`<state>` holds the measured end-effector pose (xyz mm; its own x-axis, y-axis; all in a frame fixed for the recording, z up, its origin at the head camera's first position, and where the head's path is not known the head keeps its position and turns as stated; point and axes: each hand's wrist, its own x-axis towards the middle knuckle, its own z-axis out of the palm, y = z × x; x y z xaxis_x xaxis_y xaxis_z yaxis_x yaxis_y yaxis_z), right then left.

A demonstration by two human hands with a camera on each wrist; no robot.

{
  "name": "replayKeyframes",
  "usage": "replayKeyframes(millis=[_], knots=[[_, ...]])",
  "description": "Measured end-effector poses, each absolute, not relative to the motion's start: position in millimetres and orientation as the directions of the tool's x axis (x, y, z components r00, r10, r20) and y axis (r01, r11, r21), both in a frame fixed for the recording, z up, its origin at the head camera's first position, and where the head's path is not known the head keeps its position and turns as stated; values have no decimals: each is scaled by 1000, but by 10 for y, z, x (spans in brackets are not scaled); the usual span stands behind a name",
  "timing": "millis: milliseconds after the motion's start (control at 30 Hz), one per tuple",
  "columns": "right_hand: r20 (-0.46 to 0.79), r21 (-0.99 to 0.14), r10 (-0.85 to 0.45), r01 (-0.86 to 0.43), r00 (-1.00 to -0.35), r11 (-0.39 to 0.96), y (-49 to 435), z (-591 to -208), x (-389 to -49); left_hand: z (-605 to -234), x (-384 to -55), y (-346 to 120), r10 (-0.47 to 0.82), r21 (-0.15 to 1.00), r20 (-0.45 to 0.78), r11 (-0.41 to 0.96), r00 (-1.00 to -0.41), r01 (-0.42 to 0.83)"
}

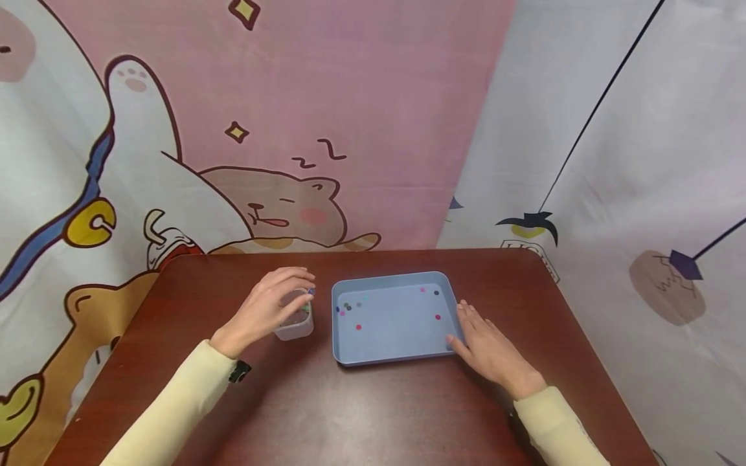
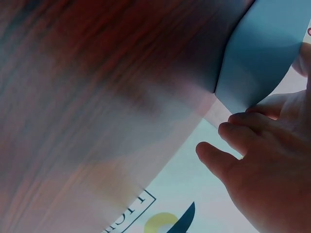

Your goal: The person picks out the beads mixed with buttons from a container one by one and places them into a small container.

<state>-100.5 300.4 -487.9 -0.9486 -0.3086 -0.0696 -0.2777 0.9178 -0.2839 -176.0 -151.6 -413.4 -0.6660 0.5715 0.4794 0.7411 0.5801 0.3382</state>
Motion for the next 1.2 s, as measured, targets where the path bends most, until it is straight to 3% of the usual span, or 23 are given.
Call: replayKeyframes(millis=[967, 1200], knots=[[-63, -279, -310, -281, -949, 918, 2981, -4865, -1018, -4655, -1738, -1903, 612, 179, 411, 673, -675, 718], [-69, -289, -303, -271, -951, 918, 2979, -4856, -1014, -4648, -1690, -1925, 552, 211, 412, 716, -725, 666]])
